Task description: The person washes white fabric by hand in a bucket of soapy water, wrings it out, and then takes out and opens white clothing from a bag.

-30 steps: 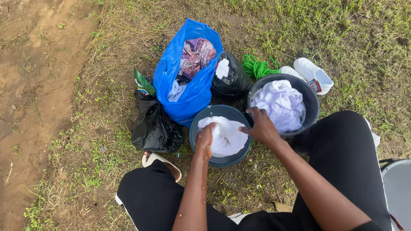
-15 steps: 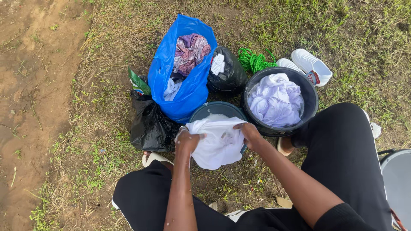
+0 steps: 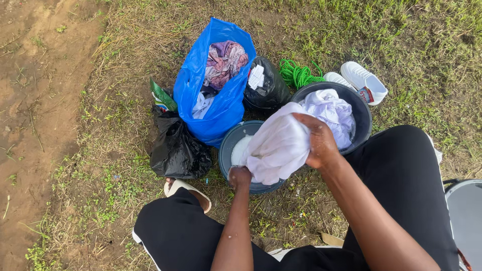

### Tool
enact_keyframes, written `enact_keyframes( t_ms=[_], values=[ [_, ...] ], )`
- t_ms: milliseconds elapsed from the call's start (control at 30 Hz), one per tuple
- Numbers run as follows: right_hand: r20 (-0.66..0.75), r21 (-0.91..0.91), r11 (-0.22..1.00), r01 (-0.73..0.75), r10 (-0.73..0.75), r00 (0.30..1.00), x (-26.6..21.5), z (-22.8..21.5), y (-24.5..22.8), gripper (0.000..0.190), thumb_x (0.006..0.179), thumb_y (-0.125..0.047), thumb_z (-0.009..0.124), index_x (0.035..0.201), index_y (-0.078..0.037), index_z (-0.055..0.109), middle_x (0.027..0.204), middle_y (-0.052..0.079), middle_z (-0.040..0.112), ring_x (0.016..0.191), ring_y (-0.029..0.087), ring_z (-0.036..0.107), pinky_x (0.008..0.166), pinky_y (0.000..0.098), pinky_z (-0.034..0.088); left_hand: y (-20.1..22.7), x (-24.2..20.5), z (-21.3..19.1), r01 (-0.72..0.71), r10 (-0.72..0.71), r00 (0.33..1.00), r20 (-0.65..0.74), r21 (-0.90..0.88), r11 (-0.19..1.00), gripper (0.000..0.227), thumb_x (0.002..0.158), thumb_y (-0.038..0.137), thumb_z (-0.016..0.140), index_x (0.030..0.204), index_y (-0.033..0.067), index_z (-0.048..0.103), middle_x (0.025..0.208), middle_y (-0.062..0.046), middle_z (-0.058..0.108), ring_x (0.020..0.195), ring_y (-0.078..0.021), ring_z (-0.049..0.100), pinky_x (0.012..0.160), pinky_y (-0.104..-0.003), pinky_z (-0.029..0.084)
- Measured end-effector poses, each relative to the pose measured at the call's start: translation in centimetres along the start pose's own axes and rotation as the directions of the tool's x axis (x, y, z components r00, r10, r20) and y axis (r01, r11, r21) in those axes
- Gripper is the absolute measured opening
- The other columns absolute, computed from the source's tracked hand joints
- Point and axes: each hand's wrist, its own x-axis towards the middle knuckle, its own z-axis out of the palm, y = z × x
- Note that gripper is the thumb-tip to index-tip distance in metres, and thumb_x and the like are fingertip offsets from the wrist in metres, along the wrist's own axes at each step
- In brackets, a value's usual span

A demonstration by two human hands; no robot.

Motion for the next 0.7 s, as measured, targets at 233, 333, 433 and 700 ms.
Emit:
enact_keyframes(
  t_ms=[233,333,433,700],
  values=[
    [-0.134,-0.805,0.556,-0.206,0.167,0.977,4.2,-5.0,4.4,0.049,0.092,-0.031,0.068,0.12,0.009,0.068,0.109,0.025,0.078,0.094,0.034,0.074,0.086,0.044,0.058,6.7,-3.0,-8.3,0.408,-0.022,0.908,0.419,-0.869,0.28,0.047,0.082,0.03,0.059,0.124,0.0119,0.067,0.116,-0.013,0.072,0.094,-0.031,0.073,0.08,-0.052,0.059],
    [0.014,-1.0,0.023,0.014,0.028,0.999,4.4,-6.6,9.1,0.063,0.08,-0.037,0.084,0.126,0.001,0.062,0.117,0.023,0.068,0.107,0.033,0.067,0.093,0.0434,0.05,8.1,-4.4,-8.6,0.333,0.169,0.917,0.361,-0.927,0.172,0.044,0.078,0.03,0.061,0.117,0.0108,0.067,0.107,-0.009,0.073,0.092,-0.0306,0.073,0.082,-0.051,0.061],
    [0.039,-0.974,0.217,0.067,-0.134,0.99,4.3,-5.0,12.2,0.055,0.081,-0.039,0.077,0.122,-0.005,0.066,0.109,0.021,0.072,0.101,0.033,0.071,0.089,0.0446,0.054,9.0,-7.1,-9.1,0.267,0.334,0.87,0.363,-0.916,0.298,0.044,0.083,0.037,0.063,0.112,0.0045,0.069,0.099,-0.012,0.073,0.087,-0.031,0.072,0.076,-0.049,0.06],
    [0.049,-0.971,0.215,0.106,-0.253,0.966,6.4,-6.3,14.6,0.044,0.081,-0.022,0.067,0.12,-0.003,0.064,0.105,0.023,0.07,0.097,0.037,0.068,0.087,0.0473,0.051,12.5,-16.0,-20.4,0.246,0.639,0.606,0.473,-0.876,0.415,0.048,0.078,0.022,0.078,0.121,0.0034,0.066,0.109,-0.012,0.075,0.099,-0.0255,0.073,0.088,-0.045,0.057]
  ],
)
